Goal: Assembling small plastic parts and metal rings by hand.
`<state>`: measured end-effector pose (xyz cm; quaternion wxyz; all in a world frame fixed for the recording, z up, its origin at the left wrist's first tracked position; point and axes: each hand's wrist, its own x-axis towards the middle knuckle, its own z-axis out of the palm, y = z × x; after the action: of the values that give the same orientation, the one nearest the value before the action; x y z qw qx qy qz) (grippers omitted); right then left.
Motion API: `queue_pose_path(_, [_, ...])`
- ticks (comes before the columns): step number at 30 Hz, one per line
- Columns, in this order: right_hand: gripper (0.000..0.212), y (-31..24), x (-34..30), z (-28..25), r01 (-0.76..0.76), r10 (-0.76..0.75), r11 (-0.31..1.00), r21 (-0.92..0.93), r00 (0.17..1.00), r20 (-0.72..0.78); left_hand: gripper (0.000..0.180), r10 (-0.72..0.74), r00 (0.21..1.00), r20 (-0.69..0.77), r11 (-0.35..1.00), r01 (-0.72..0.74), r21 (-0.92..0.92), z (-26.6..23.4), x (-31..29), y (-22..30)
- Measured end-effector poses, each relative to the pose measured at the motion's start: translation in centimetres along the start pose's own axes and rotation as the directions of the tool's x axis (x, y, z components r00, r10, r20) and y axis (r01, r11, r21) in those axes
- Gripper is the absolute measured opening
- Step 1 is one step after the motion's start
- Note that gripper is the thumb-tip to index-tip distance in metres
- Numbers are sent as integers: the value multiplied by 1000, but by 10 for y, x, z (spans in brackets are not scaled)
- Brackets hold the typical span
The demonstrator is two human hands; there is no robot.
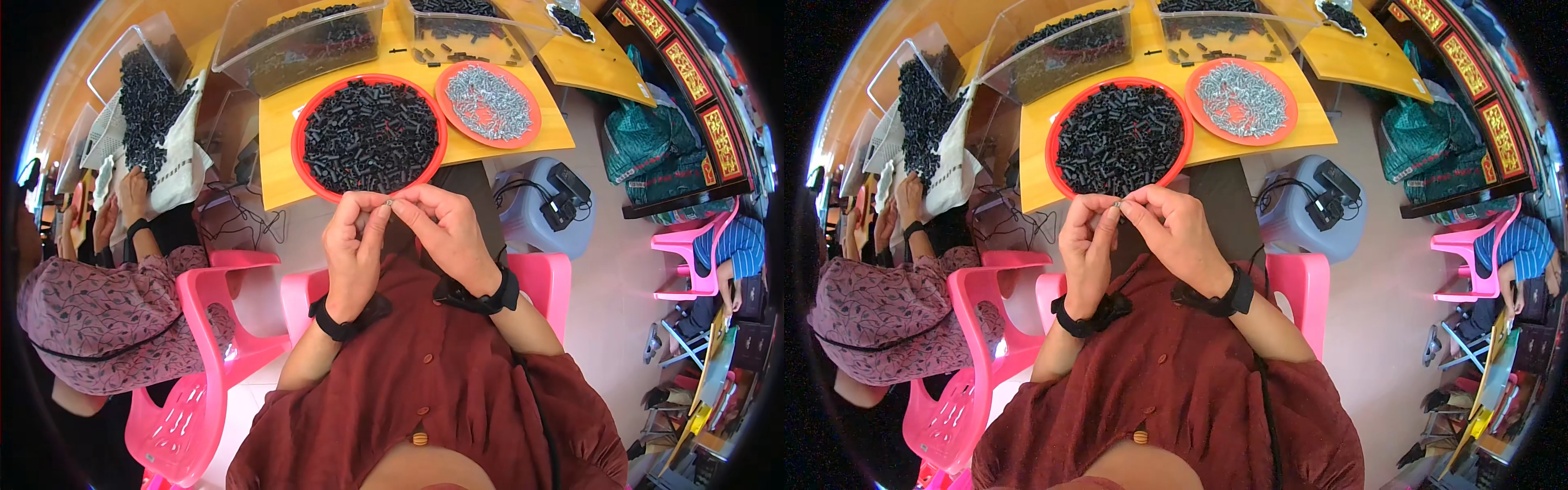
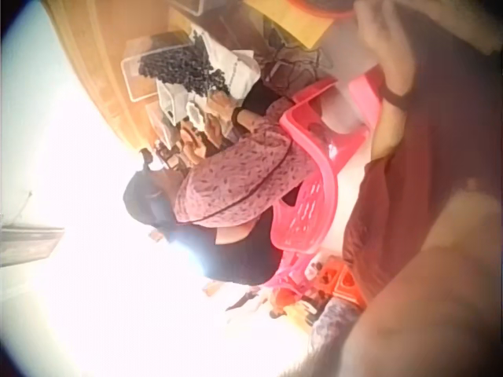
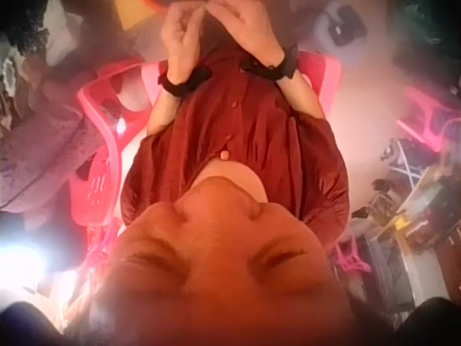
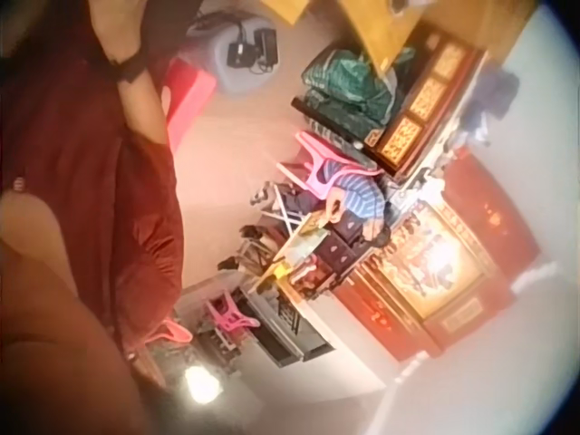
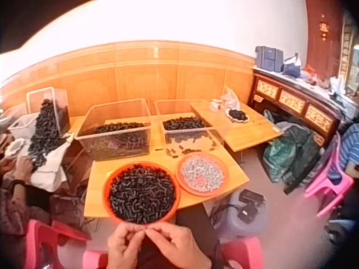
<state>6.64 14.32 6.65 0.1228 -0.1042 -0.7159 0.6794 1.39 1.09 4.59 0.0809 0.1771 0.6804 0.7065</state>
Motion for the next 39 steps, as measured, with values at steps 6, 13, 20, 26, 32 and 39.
queue_pose_path(6, [16,1,2,-2,-22,21,1000,12,999,36,3,-44,998,36,997,46,-59,-1,2,2])
queue_pose_path(13, [16,9,0,2,49,-49,999,21,999,-16,3,-30,998,53,999,30,-15,-4,1,2])
queue_pose_path(20, [13,5,0,2,120,-137,973,-195,988,-77,2,-163,977,134,955,190,-227,-3,3,0])
queue_pose_path(26, [14,13,3,-3,50,-51,997,-58,999,-16,7,-87,991,106,990,98,-100,0,3,2])
queue_pose_path(32, [19,0,4,-14,-318,276,920,229,941,196,15,-85,984,157,995,93,-44,-6,3,7])
queue_pose_path(39, [19,-5,2,-18,-462,338,796,392,875,346,12,-7,989,149,1000,3,26,-4,3,11])
